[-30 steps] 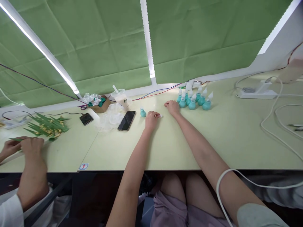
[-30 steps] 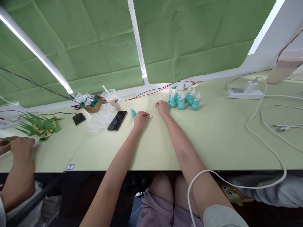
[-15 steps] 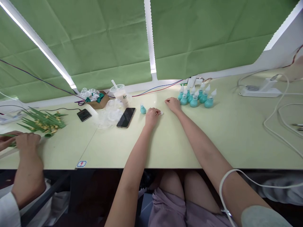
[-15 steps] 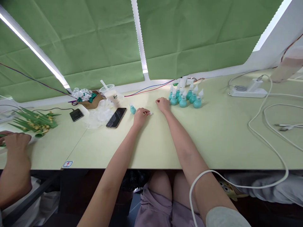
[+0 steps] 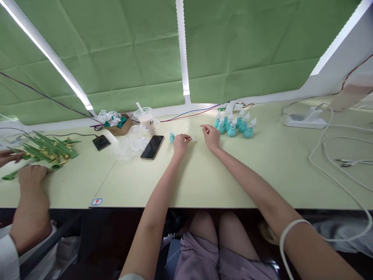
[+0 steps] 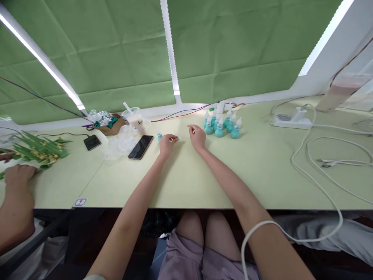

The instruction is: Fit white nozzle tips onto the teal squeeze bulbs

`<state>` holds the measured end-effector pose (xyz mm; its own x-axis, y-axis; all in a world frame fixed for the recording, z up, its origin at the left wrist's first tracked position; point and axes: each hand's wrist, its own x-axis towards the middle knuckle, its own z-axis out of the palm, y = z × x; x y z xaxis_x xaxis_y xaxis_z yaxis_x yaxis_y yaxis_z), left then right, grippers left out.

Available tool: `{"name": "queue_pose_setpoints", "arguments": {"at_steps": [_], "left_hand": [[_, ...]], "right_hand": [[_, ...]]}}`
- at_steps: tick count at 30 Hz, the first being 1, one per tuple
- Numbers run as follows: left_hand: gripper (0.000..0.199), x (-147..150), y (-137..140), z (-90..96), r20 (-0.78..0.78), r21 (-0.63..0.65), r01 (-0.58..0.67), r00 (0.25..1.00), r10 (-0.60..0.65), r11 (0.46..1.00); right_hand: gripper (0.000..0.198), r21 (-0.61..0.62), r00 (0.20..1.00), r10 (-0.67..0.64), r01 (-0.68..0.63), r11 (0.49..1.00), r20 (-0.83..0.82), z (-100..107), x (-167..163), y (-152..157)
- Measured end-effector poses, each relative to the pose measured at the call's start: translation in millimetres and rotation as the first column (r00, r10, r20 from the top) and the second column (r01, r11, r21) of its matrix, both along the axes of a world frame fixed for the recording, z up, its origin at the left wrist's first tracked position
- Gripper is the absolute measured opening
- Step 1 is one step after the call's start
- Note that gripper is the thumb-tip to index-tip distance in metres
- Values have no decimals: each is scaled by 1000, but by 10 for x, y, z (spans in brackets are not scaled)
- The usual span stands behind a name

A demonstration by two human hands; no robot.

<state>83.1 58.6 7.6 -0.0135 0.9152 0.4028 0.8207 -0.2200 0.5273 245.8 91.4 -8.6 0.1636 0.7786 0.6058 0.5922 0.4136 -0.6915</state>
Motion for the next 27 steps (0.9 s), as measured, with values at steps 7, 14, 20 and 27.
{"name": "queue_pose_setpoints", "arguments": {"at_steps": [7, 14, 20, 27], "left_hand": [[12, 171, 667, 500, -334, -198, -58, 942, -12, 978], [13, 358, 978, 392, -377, -262, -59, 925, -47, 963], [14, 332, 1015, 268, -363, -268, -26, 929, -76, 963], [48, 118, 725, 497, -285, 52, 44, 958, -27, 998]], "right_hand": [[31, -195, 979, 85, -121, 973, -184, -43, 380, -431], [25, -232, 972, 233, -233, 944, -31, -23, 328, -340], [24, -247, 966, 260, -251, 936, 3, -11, 338, -358], [24, -243, 966, 258, -248, 938, 11, -3, 350, -365]]}}
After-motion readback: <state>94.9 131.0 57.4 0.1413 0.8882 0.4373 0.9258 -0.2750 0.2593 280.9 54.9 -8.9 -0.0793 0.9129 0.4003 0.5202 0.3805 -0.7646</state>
